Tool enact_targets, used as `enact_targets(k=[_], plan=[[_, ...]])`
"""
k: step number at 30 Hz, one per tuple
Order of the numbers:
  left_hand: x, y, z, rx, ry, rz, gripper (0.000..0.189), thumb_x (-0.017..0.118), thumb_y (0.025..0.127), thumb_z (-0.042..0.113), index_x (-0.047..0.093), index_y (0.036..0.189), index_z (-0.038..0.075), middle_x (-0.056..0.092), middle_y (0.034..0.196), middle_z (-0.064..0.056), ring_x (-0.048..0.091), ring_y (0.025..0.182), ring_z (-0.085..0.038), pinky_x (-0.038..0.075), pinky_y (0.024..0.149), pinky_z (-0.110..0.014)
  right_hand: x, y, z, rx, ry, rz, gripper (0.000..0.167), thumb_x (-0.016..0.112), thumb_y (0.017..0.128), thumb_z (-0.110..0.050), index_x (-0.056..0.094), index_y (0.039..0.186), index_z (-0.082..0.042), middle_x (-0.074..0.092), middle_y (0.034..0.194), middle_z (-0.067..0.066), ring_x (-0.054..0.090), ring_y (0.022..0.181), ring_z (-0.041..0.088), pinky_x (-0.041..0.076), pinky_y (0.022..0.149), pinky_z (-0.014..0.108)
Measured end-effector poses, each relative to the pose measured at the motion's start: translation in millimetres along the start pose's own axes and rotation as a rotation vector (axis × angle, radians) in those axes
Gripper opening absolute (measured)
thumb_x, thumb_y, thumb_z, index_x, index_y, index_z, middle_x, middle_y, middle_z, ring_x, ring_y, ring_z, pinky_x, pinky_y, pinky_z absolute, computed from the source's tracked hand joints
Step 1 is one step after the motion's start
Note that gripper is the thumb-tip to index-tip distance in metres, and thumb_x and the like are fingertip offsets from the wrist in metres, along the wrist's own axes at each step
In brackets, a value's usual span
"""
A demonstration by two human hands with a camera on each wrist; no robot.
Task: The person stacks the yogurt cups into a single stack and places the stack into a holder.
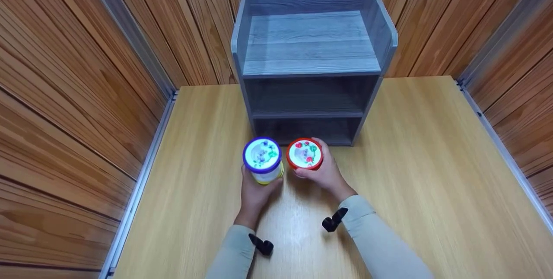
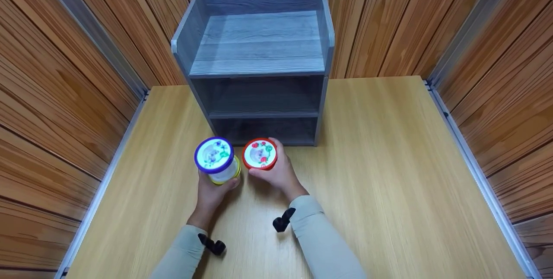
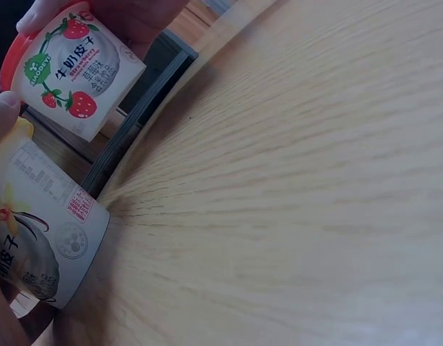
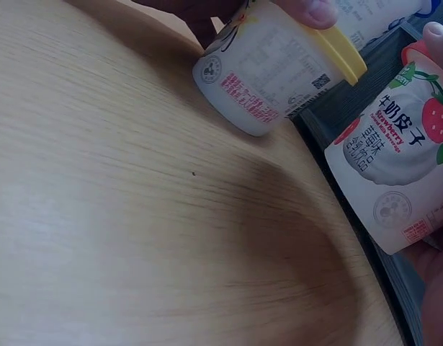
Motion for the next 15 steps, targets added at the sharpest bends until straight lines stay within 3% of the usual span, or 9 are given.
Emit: enact_targets(k=[7, 15], plan=[[-0.2, 0.6, 0.0, -0.012, 0.003, -0.003, 0.123, 0.097, 0.059, 0.047, 0.024, 0.156, 0.028, 0.045, 0.147, 0.000, 0.045, 0.137, -0.026, 0.036, 0.115, -0.051, -2.1, 1.5, -5.8, 0.014, 0.010, 0.000, 0.119, 0.094, 0.060, -0.053, 0.026, 0.154, -0.024, 0.042, 0.147, 0.001, 0.044, 0.132, 0.025, 0.047, 0.106, 0.047], [0.9, -0.1, -0.7, 0.042, -0.026, -0.010, 0.121, 0.097, 0.061, 0.043, 0.024, 0.155, 0.022, 0.046, 0.146, -0.003, 0.047, 0.135, -0.026, 0.037, 0.115, -0.050, -4.8, 3.6, -11.1, -0.078, 0.016, 0.013, 0.113, 0.096, 0.063, -0.045, 0.030, 0.152, -0.020, 0.045, 0.143, 0.004, 0.046, 0.128, 0.026, 0.050, 0.103, 0.046]])
Point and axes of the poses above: each hand's wrist, its own y-axis towards the middle knuckle, its own x-axis out of the palm, z = x × y, the point moved 2 cm from there along y, towards the middle knuckle
